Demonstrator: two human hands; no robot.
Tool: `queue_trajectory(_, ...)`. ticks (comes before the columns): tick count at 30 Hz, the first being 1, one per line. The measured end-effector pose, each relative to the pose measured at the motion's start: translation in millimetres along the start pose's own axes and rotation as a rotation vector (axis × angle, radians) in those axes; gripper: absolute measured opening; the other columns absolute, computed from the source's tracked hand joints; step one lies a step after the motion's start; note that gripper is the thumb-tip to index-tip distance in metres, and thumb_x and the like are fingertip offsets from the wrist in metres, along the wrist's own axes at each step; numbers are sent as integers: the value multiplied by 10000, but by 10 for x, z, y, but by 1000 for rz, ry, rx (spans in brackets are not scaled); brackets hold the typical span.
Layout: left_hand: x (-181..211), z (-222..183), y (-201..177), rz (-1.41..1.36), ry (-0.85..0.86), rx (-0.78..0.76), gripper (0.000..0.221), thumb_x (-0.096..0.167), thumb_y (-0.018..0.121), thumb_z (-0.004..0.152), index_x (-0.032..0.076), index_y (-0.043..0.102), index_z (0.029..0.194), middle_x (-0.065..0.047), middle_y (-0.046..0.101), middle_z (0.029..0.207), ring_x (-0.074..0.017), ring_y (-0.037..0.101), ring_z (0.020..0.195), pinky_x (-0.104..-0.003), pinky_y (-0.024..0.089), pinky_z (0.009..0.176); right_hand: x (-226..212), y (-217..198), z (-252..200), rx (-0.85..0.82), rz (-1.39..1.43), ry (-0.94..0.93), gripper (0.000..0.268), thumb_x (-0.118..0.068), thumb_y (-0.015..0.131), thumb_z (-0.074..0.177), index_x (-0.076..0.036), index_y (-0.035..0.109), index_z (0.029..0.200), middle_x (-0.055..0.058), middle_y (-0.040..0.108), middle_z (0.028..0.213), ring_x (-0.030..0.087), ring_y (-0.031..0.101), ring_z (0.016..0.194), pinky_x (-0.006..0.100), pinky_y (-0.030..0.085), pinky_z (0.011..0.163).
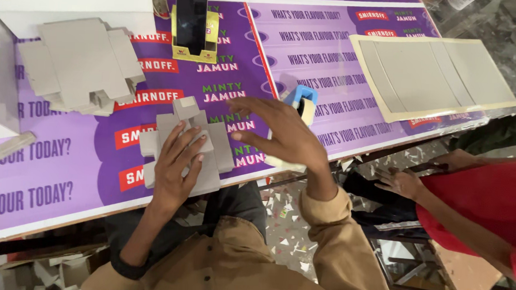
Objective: The person folds and tapes flat cardboard pieces into small boxes at a workbench. They repeatedly pick up a piece, fold the flaps, apply tape from a dispenser, and place the finished box into a nearby container. A coworker works alongside at the same table.
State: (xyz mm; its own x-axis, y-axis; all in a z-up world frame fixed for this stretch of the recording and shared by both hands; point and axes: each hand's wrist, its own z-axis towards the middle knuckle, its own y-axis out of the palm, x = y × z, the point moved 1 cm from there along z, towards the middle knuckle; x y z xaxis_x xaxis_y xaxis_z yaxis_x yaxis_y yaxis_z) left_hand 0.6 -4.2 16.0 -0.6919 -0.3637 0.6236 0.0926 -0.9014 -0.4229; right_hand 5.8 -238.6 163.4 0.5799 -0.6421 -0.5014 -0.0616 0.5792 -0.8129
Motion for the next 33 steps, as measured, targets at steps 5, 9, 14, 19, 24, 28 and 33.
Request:
queue_trajectory(5,3,-40,53,8,-3,19,309,60,643,975,48,690,1280,-113,616,1425,-368,453,1475,-489,448,1181,293,32,197,-152,-188,84,668,-450,695,971,-40,510,1465,139,731,1218,299,710,1094,453,552,894)
queue_trajectory(9,-43,-57,33,7,-3,17,297,62,654,978,48,696,1272,-106,619,1424,-362,454,1475,-486,448,1188,423,130,229,-164,-177,86,728,-462,687,965,-35,450,1504,144,721,1249,306,707,1111,465,550,899)
queue_trajectory(14,-95,-98,57,26,-7,6,304,67,664,972,49,702,1273,-103,623,1422,-357,452,1472,-486,442,1197,566,166,226,-212,-184,105,737,-437,685,955,-40,436,1523,144,716,1251,313,702,1108,476,547,905)
queue_trajectory(19,-122,-117,120,28,-10,31,295,53,646,964,36,700,1254,-108,630,1411,-361,459,1468,-489,436,1192,719,30,332,-209,-166,120,705,-445,696,974,-62,440,1507,149,719,1256,300,718,1129,467,561,939)
queue_trajectory(24,-135,-95,158,12,19,82,277,53,627,969,28,697,1236,-121,637,1392,-376,478,1454,-495,443,1184,801,20,325,-136,-122,138,749,-431,702,968,-65,387,1542,172,715,1275,311,717,1117,459,565,936)
queue_trajectory(28,-139,-80,164,4,23,84,278,63,625,973,29,698,1239,-124,636,1393,-385,480,1451,-503,441,1186,913,108,331,171,213,3,783,-486,622,1034,-23,299,1577,236,591,1439,332,656,1214,397,581,922)
queue_trajectory(33,-98,-144,139,7,16,81,265,77,625,995,26,705,1242,-123,639,1395,-385,477,1451,-498,446,1189,1367,-128,319,535,1050,90,694,-608,457,1069,3,572,1377,214,743,1266,282,748,1137,347,601,935)
